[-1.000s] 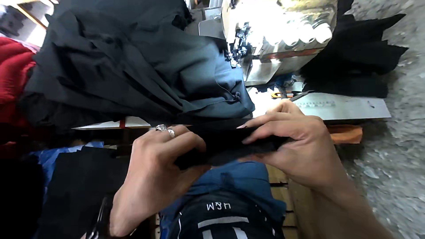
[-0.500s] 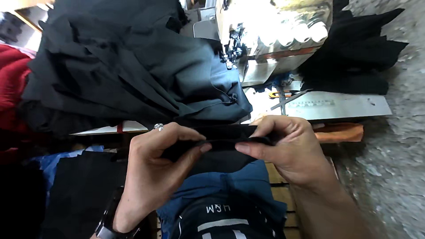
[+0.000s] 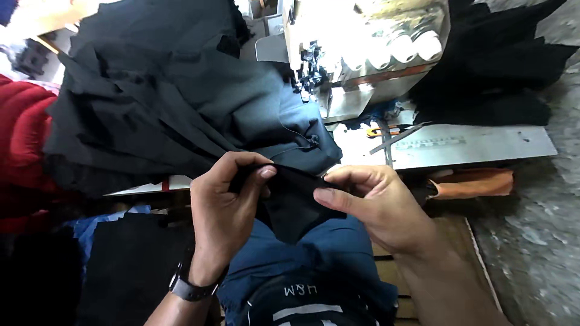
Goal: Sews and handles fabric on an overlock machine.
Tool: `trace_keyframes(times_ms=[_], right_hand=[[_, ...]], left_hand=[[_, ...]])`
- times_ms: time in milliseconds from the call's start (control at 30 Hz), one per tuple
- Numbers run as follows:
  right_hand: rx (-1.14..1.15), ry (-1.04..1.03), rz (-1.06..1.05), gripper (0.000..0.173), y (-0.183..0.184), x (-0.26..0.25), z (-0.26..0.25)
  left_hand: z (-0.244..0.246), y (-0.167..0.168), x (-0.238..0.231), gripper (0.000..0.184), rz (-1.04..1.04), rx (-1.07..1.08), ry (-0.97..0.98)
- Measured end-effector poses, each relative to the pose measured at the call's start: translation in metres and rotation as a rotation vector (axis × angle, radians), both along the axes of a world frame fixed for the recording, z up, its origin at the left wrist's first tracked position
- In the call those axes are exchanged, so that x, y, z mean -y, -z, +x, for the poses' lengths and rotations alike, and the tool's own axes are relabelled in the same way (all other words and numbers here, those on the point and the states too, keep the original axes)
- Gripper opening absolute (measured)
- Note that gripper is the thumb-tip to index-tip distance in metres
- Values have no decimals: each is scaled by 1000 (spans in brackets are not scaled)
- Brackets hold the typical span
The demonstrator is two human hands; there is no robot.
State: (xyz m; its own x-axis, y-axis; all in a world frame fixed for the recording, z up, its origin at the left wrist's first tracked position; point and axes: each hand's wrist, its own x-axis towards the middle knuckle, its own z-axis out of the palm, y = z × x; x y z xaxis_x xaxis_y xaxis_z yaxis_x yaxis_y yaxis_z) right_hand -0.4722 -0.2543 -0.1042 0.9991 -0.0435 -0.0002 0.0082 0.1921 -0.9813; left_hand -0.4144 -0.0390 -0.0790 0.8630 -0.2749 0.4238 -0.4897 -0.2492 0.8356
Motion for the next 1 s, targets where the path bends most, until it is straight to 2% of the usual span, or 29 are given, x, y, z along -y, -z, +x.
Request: trace_keyframes(times_ms=[133, 300, 400, 467, 567, 700, 800, 833, 933, 1000], right_hand=[[-28, -43, -42, 16, 0, 16, -1], [177, 0, -103, 34, 5, 20, -5], [305, -33, -177, 9, 14, 26, -1], [334, -46, -237, 11, 15, 27, 2], [301, 92, -252, 13, 15, 17, 6], [239, 374, -200, 34, 17, -1, 17], [170, 309, -118, 43, 19, 2, 22], [160, 281, -105, 39, 19, 4, 22], [162, 246, -118, 13, 16, 4, 19], [183, 238, -113, 8, 14, 3, 18]], left_hand=[[10, -4, 3, 18, 4, -56, 26], [17, -3, 9, 10, 49, -80, 8], [19, -4, 12, 10, 64, -85, -1], [20, -3, 14, 11, 63, -86, -6], [19, -2, 17, 11, 51, -89, -9], [16, 1, 22, 12, 10, -61, 10], [16, 3, 23, 12, -19, -28, 18], [16, 3, 22, 12, -26, -23, 23], [16, 5, 21, 11, -36, -20, 29], [17, 6, 20, 9, -37, -11, 26]])
